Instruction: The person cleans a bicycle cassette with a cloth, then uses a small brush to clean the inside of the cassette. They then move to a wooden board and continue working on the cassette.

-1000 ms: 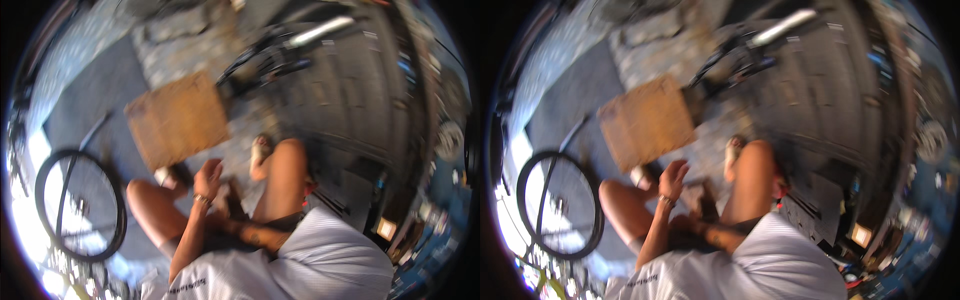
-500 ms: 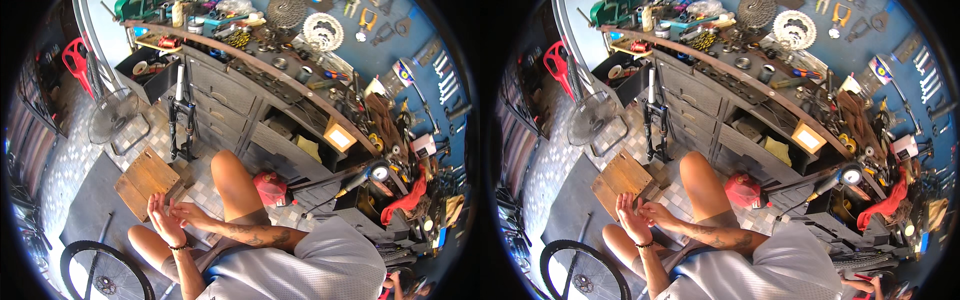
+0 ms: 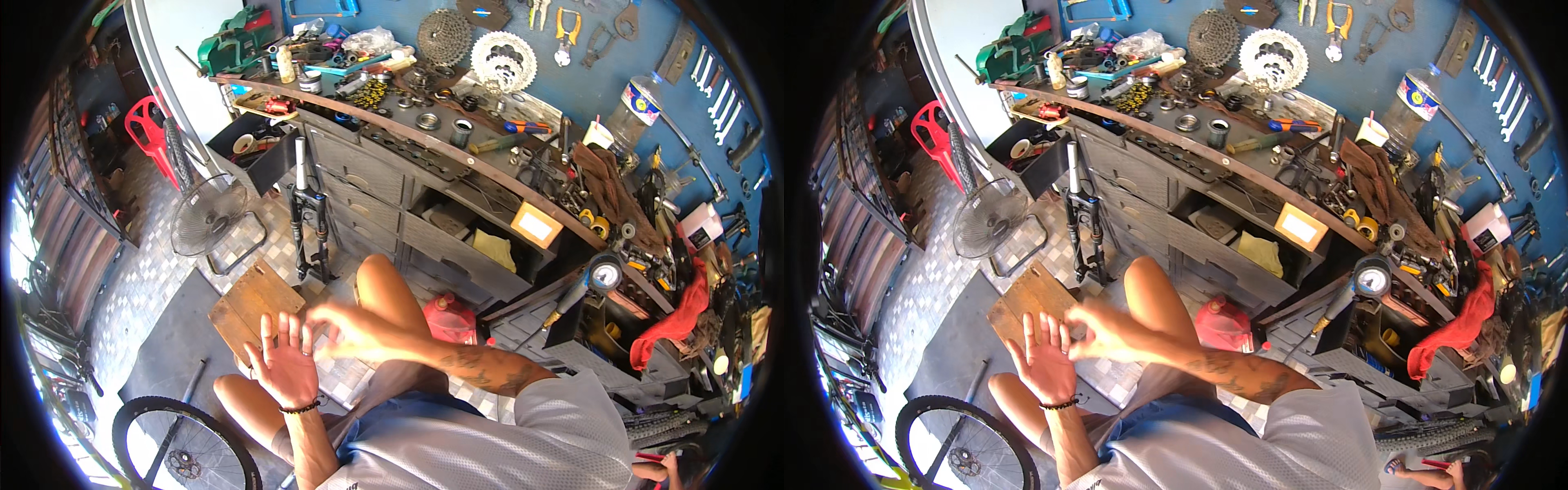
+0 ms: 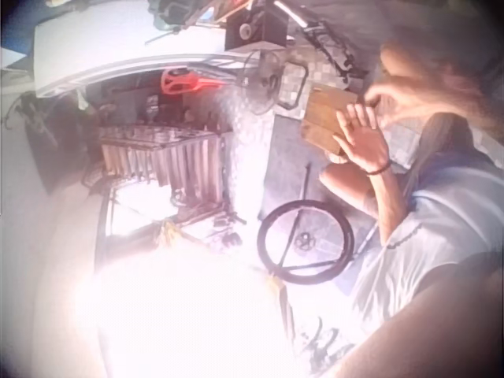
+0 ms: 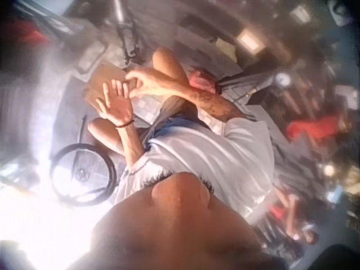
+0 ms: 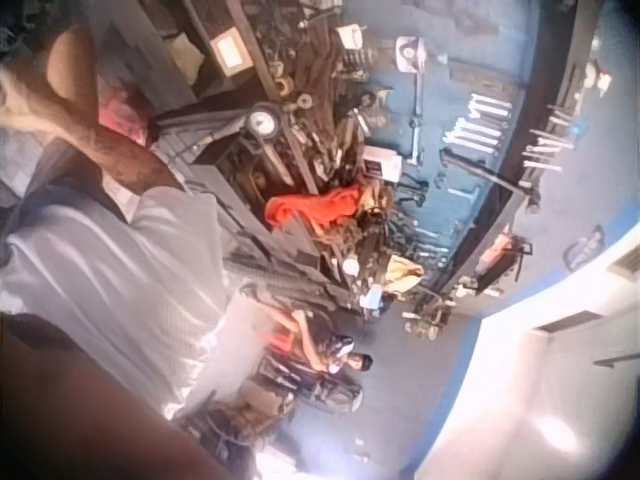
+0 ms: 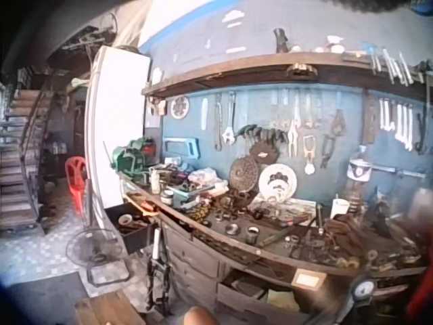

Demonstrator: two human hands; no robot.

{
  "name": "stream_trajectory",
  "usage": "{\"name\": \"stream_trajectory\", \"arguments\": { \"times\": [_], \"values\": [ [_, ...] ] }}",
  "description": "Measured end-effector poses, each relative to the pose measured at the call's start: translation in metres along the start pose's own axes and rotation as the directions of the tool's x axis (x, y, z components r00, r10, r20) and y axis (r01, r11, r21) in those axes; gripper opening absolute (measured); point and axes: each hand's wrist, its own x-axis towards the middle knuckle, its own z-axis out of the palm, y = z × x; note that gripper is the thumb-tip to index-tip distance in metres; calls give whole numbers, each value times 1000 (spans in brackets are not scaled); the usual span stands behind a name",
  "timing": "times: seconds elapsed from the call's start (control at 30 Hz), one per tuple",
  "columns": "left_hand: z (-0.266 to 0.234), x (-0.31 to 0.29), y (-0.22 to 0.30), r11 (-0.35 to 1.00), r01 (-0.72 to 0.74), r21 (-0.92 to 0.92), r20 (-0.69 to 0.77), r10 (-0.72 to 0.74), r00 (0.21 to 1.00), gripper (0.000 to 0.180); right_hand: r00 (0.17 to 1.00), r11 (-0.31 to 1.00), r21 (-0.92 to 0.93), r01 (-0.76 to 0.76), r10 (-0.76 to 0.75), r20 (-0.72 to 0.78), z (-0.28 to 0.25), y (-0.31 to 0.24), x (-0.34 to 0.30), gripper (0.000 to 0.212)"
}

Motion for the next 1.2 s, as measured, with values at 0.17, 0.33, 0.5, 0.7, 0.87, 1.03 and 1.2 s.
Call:
{"name": "stream_trajectory", "arguments": {
  "times": [0.17,0.33,0.5,0.7,0.87,1.03,1.2],
  "values": [
    [-35,-2,32,968,-58,243,60,45,997,43,210,581,-782,-227,-755,-622,-195,-55,-22,45],
    [-43,24,26,945,15,326,-104,20,994,34,510,667,-651,-362,-442,-738,-283,-52,-18,57],
    [-33,56,0,910,35,412,-62,-11,998,36,563,628,-665,-404,-402,-722,-294,-43,-8,57],
    [11,75,-26,493,26,869,-55,44,998,28,441,692,-702,-170,-584,-682,-257,-58,8,62],
    [46,78,-49,-118,-395,911,411,186,892,49,758,748,-608,268,-553,-346,-116,-44,39,65],
    [24,78,-45,-290,-319,902,381,193,904,34,880,794,-550,260,-429,-204,-57,-13,56,76],
    [-47,71,-45,-196,-227,954,270,228,936,29,972,901,-390,192,-231,-55,-55,-6,58,69]
  ]
}}
